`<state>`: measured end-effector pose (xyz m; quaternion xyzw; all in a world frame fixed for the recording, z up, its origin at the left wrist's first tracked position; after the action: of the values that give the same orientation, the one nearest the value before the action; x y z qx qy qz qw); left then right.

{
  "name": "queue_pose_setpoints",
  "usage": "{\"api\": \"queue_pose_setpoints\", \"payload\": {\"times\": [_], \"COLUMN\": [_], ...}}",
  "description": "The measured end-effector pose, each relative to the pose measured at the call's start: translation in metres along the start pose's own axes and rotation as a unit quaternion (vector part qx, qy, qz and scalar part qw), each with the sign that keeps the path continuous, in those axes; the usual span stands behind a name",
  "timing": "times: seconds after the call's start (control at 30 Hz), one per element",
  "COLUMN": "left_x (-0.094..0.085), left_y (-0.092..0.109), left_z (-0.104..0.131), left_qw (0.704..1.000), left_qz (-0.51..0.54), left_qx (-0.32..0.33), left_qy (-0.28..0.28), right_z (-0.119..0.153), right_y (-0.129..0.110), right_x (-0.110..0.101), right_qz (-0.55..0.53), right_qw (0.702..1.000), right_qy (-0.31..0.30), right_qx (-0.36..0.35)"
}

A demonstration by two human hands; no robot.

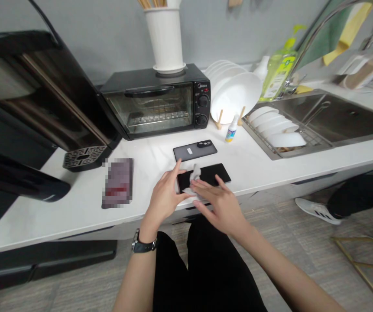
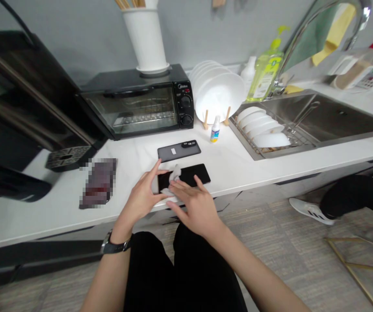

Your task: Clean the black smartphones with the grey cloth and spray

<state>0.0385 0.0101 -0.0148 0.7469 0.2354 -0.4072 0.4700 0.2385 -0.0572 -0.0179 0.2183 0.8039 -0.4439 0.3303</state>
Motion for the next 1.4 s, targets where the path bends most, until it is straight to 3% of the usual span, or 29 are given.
{"api": "queue_pose_setpoints", "payload": {"times": [0.1, 0.17, 0.3, 0.4, 0.57, 0.67, 0.77, 0.83, 0.93, 1.03, 1.1, 1.2, 1.27, 1.33, 1.4], "left_x": [0.001, 0.001, 0.000, -0.001, 0.001, 0.001, 0.000, -0.002, -0.002, 0.000, 0.001, 0.001, 0.000, -0.002, -0.002], "left_y": [0.000, 0.000, -0.002, -0.001, 0.000, -0.001, -0.001, 0.000, 0.002, 0.001, 0.000, -0.002, -0.002, -0.001, 0.000], "left_z": [0.001, 0.001, 0.001, 0.000, 0.001, 0.002, 0.001, 0.001, 0.000, 0.002, 0.003, 0.003, 0.003, 0.002, 0.002], "left_qw": [1.000, 1.000, 1.000, 1.000, 1.000, 1.000, 1.000, 1.000, 1.000, 1.000, 1.000, 1.000, 1.000, 1.000, 1.000], "left_qz": [0.003, 0.005, -0.001, -0.005, 0.000, 0.005, -0.001, -0.014, -0.011, 0.002, 0.001, -0.007, -0.012, -0.007, 0.001], "left_qx": [0.002, 0.003, -0.004, -0.009, -0.003, 0.007, 0.005, -0.004, -0.002, 0.014, 0.021, 0.017, 0.005, 0.000, 0.002], "left_qy": [0.004, 0.004, -0.004, -0.008, 0.001, 0.002, -0.006, -0.013, -0.009, 0.004, 0.009, 0.002, -0.004, -0.006, 0.000], "right_z": [0.000, -0.011, -0.026, -0.011, 0.008, -0.013, -0.030, -0.025, -0.003, 0.003, -0.009, -0.030, -0.031, -0.018, 0.000], "right_y": [0.031, 0.036, -0.001, -0.014, 0.029, 0.029, -0.005, -0.021, -0.007, 0.028, 0.036, 0.013, -0.007, -0.014, -0.001], "right_x": [-0.019, -0.015, 0.016, 0.016, -0.017, -0.001, 0.029, 0.033, 0.011, -0.014, -0.011, 0.017, 0.030, 0.025, 0.006], "right_qz": [0.078, 0.112, 0.059, 0.017, 0.104, 0.130, 0.088, 0.059, 0.060, 0.115, 0.139, 0.109, 0.074, 0.051, 0.054], "right_qw": [0.994, 0.987, 0.998, 0.999, 0.992, 0.985, 0.995, 0.998, 0.998, 0.992, 0.986, 0.992, 0.997, 0.998, 0.998], "right_qy": [0.064, 0.092, 0.026, -0.020, 0.060, 0.095, 0.047, 0.009, -0.011, 0.046, 0.084, 0.061, 0.027, -0.001, -0.010], "right_qx": [0.054, 0.074, 0.002, -0.032, 0.041, 0.063, 0.012, -0.023, -0.027, 0.020, 0.048, 0.029, -0.004, -0.026, -0.023]}}
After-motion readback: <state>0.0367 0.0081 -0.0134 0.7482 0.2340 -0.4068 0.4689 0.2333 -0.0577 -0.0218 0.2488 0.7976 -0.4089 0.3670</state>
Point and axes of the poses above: each hand's wrist, its own z-axis away from the middle knuckle, its own x-axis out of the palm, y = z × x, the point moved 1 cm from there along -z, towards the middle knuckle, and after that the axes turned 10 degrees about -z, right-handed, at the moved point
